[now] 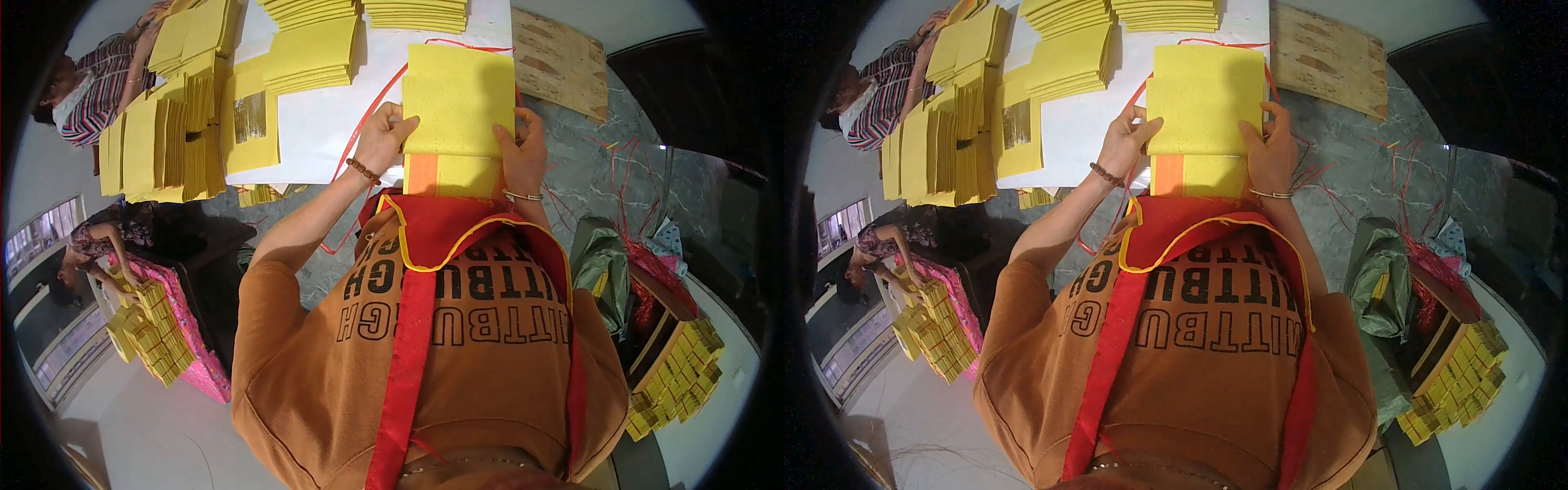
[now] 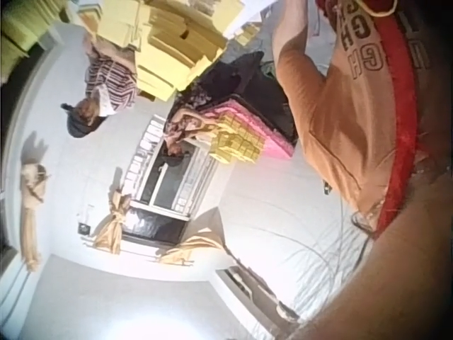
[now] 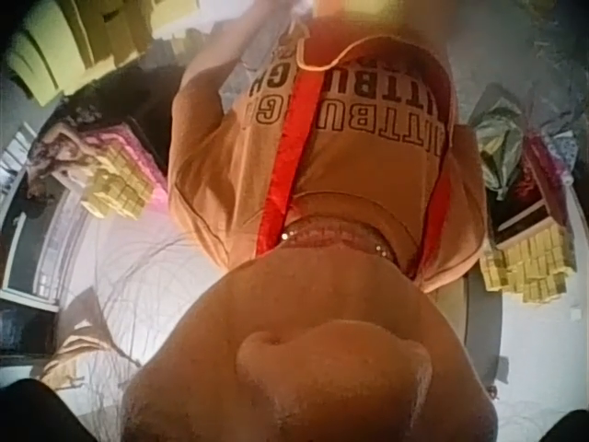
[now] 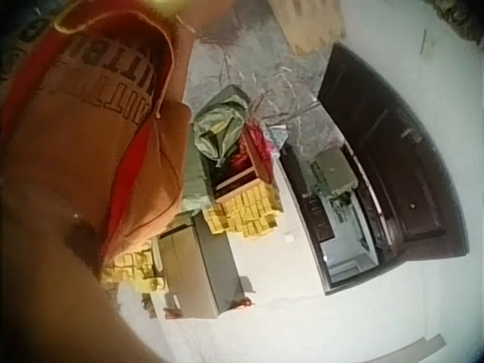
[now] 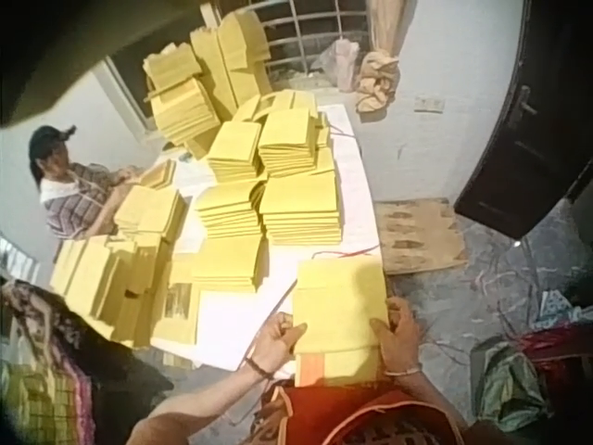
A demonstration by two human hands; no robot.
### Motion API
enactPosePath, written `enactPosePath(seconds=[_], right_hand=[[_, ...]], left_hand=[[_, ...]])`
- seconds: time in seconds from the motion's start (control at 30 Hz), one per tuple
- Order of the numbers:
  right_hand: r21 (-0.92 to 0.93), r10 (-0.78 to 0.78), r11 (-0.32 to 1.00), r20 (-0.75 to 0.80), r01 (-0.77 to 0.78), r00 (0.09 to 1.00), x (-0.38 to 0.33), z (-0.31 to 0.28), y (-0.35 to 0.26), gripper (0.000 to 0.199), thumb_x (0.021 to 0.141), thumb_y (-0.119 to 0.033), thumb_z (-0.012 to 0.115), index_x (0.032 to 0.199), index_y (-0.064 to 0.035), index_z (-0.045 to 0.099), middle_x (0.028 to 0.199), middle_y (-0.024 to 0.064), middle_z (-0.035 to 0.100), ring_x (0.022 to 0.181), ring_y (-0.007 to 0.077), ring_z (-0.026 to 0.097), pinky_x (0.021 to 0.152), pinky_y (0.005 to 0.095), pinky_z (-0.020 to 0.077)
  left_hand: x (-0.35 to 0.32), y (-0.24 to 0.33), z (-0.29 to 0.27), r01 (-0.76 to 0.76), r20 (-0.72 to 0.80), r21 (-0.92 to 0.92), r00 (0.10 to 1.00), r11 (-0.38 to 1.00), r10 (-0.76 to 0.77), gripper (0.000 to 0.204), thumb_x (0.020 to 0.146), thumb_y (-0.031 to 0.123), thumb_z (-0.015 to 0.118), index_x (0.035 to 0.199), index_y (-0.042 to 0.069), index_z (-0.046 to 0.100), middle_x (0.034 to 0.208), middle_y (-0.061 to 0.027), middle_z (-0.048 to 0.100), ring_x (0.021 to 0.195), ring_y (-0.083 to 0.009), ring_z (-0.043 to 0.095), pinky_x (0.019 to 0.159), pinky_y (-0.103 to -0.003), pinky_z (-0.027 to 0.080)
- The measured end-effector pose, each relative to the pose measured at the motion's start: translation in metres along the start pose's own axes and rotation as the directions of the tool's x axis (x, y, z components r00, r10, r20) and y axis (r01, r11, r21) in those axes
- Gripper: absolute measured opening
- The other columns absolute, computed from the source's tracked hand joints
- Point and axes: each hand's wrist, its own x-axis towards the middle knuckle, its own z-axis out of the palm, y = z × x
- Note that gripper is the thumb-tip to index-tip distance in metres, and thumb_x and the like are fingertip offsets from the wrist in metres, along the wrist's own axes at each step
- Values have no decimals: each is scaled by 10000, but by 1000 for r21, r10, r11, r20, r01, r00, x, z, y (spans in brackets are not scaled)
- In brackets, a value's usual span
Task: Manually gluing foil squares onto yellow paper sheets to create ritual spirit money.
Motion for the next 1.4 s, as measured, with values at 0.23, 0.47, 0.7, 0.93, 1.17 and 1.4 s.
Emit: enactPosePath(seconds=[0.23,0.47,0.7,0.93,1.17,1.4], right_hand=[[-167,-153,975,-16,148,988,-4,1,-4,298,815,-72,624,1073,-31,481,764,21,586,664,71,508,563,221,390],[10,-156,988,-66,157,985,3,9,20,271,804,-163,629,1018,-49,509,806,120,603,700,215,593,618,322,438],[23,-148,988,-71,150,986,5,11,20,219,793,-129,626,953,-31,514,770,101,577,657,183,552,607,294,423],[-73,-136,989,-59,131,989,6,10,16,208,794,-151,614,949,-31,545,843,130,615,750,275,607,667,344,451],[-63,-126,990,-49,123,991,3,9,6,221,790,-183,617,942,-37,551,820,143,616,737,287,611,663,360,454],[-477,-443,791,-15,383,896,-15,9,-6,513,749,-244,670,1194,-95,462,1145,156,507,1011,320,519,816,355,428]], left_hand=[[2,-16,-2,-118,-27,1,993,993,118,166,871,160,552,899,7,496,651,-54,608,531,-87,545,469,-233,418],[8,-13,1,-101,-36,19,994,995,101,163,868,146,553,909,11,472,626,-59,585,508,-81,511,439,-239,375],[-2,1,4,-104,-98,-74,991,992,97,177,858,131,561,936,8,460,602,-55,568,487,-92,499,432,-242,368],[-35,36,20,-603,328,778,630,177,704,450,814,274,598,1206,96,469,1168,-79,523,1112,-257,451,909,-425,341],[-23,2,25,-642,548,766,678,31,490,683,803,479,533,1359,133,339,1395,-86,340,1295,-274,286,1046,-478,208],[-20,-2,27,-628,544,778,685,16,485,708,804,517,507,1362,119,330,1409,-96,315,1301,-275,270,1055,-467,185]])
